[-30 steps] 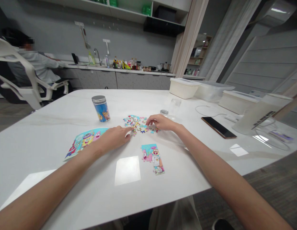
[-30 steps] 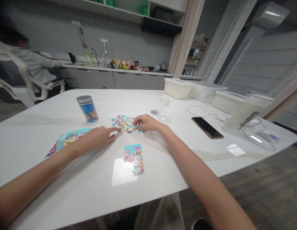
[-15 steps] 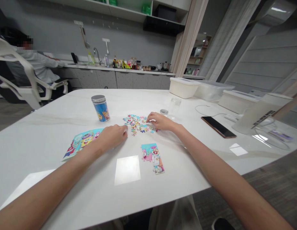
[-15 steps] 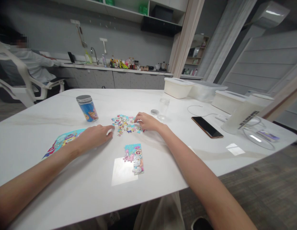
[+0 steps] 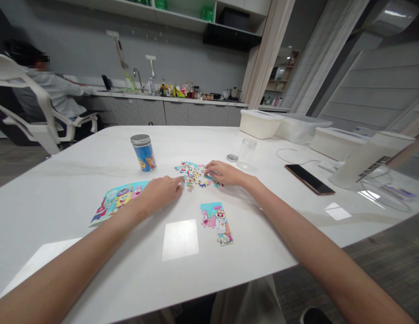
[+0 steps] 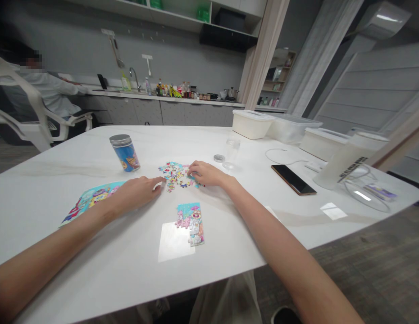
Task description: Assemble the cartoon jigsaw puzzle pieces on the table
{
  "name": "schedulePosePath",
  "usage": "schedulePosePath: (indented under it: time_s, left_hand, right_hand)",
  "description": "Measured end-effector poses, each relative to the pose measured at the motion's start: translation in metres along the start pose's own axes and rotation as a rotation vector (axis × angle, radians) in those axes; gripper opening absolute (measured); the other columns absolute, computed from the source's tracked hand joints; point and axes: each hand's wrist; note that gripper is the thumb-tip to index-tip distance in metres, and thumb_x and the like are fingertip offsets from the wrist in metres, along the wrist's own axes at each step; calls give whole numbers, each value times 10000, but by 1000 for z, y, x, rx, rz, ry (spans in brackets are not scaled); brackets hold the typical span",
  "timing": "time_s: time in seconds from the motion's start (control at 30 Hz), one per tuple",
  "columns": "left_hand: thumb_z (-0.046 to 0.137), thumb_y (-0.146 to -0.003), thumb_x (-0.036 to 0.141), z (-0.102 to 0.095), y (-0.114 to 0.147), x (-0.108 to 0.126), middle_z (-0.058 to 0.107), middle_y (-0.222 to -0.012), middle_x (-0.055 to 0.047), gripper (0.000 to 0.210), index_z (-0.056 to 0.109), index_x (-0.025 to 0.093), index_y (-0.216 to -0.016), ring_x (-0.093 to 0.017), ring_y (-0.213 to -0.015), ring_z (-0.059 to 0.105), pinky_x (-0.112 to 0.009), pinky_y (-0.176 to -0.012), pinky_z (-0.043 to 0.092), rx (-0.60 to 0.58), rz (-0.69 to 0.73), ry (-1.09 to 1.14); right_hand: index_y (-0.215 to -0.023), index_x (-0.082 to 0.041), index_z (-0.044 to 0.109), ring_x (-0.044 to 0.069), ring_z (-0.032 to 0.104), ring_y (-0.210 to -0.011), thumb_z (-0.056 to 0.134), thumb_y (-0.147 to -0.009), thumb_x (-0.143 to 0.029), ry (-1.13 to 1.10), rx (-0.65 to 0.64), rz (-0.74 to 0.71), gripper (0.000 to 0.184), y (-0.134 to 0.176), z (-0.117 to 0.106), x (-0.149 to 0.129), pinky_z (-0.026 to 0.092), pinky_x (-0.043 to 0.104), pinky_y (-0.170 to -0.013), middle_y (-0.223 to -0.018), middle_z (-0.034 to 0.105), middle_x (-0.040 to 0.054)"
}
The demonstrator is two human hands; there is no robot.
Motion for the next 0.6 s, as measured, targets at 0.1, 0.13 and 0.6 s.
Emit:
schedulePosePath:
  time_s: [0.1,0.13,0.6]
  left_hand:
    - [315,-958,285,1,0,0,723,-977,-122,435,564,286,-1314,-273,-846,700,-349,-718,497,-5,27,-3]
    - [315,-958,280,1,0,0,723,-977,-119,438,558,290,-1323,-270,-847,699,-350,-725,496,-7,33,-3]
    - [385,-848,304,-17,-21,12,703,-1066,-248,583,470,1,-1338,-353,-972,691,-400,-770,516,-25,-138,-92]
  right_hand:
    - [-1136,-167,658,223,593,-1134,465,-940,-127,-2,3,42,278,-1,2,1,450,418,-1023,-1206,643,128]
    - [-1145,-163,652,226,593,-1142,458,-954,-147,-5,-8,56,274,-1,3,1,445,425,-1030,-1225,642,134]
    - [-1241,-173,621,232,546,-1272,406,-1006,-261,18,-82,147,330,-1,3,-4,402,404,-1085,-1368,592,123]
Point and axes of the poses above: each hand's wrist, its own y-axis away from the middle knuckle, its own z-axis out of the palm, x = y × z
